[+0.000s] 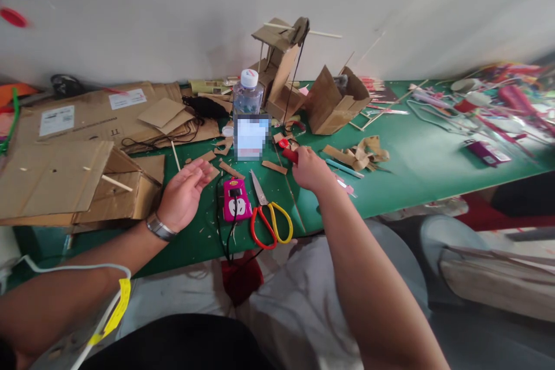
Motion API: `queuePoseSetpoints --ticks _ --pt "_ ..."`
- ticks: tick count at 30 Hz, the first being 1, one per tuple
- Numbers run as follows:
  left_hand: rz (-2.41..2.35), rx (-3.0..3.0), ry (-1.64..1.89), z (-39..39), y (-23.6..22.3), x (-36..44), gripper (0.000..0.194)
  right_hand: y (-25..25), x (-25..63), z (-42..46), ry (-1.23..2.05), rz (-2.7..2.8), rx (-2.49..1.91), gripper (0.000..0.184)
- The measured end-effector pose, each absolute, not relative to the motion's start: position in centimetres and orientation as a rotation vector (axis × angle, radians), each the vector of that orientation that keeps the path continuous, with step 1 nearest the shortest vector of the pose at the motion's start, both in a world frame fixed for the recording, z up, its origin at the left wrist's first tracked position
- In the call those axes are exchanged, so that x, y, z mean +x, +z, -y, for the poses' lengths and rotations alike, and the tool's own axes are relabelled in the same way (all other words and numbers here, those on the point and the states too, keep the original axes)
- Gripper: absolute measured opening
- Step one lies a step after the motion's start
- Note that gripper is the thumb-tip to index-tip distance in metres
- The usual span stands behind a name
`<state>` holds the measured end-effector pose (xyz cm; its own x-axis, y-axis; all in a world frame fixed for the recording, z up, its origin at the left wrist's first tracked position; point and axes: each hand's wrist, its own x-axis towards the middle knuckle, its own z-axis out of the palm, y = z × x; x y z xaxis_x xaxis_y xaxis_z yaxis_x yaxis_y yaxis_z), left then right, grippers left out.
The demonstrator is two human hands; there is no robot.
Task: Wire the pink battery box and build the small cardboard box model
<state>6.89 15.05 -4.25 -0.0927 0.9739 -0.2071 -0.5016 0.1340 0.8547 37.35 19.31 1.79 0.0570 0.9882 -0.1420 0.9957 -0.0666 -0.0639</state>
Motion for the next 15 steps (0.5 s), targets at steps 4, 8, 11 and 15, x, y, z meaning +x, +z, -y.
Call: queuePoseSetpoints --ticks 4,8,11,15 --pt "-0.997 0.672 1.385 -14.9 -4.2 7.0 0.035 1.0 37.6 -19.8 -0.171 -2.117 2.275 0.042" --pt "-1.028 0.866 1.328 -14.5 -4.6 7.1 0.030 0.8 36.3 -19.7 -0.038 -2.156 2.306 0.044" --pt "-1.057 1.020 1.270 -14.3 -5.1 7.0 0.028 0.8 34.7 -19.4 0.050 -2.285 2.255 0.037" --pt "-1.046 1.061 1.253 -14.3 -5.5 7.0 0.024 1.2 33.0 -18.6 0.074 -2.472 2.217 0.025"
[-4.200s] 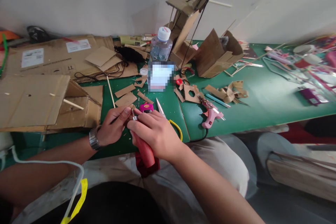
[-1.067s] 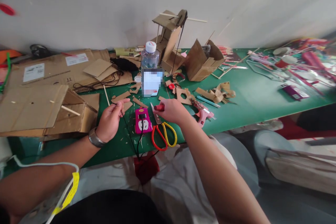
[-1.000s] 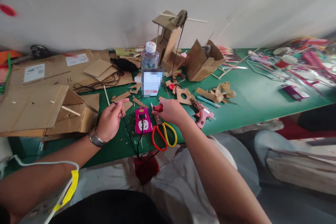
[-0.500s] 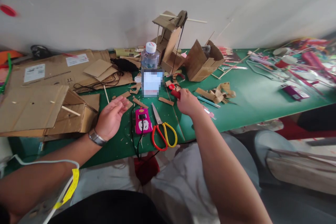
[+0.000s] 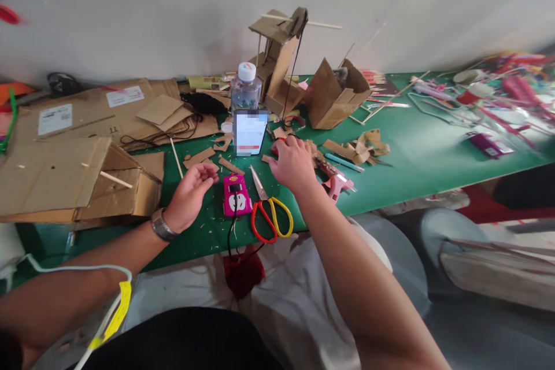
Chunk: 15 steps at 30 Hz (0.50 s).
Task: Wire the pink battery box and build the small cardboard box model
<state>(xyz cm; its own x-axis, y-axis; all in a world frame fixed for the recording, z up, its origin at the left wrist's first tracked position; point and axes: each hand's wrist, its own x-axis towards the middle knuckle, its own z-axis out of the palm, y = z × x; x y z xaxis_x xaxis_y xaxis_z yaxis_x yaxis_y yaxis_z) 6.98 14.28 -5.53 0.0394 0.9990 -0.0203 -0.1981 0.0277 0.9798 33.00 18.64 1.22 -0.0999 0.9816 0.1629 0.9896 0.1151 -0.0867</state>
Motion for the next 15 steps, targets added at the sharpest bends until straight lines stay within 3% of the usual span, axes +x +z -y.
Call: queuePoseSetpoints --ticks 2,4,8,11,15 --pt "-1.022 1.030 1.267 -14.3 -5.6 7.0 0.021 2.0 32.5 -17.7 -0.006 2.150 -1.892 0.018" --pt "-1.001 1.000 1.285 -14.4 -5.6 7.1 0.018 3.2 32.5 -16.3 0.207 2.145 -1.821 0.025" --pt "-0.993 0.982 1.306 -14.4 -5.6 7.2 0.016 5.0 34.0 -12.5 1.209 2.316 -1.632 0.047" --pt "-0.984 0.985 1.303 -14.4 -5.7 7.3 0.016 5.1 35.5 -10.0 1.768 2.228 -1.543 0.044" --pt "-0.980 1.013 1.308 -14.4 -6.1 7.3 0.016 2.9 34.7 -7.3 2.008 2.322 -1.447 0.029"
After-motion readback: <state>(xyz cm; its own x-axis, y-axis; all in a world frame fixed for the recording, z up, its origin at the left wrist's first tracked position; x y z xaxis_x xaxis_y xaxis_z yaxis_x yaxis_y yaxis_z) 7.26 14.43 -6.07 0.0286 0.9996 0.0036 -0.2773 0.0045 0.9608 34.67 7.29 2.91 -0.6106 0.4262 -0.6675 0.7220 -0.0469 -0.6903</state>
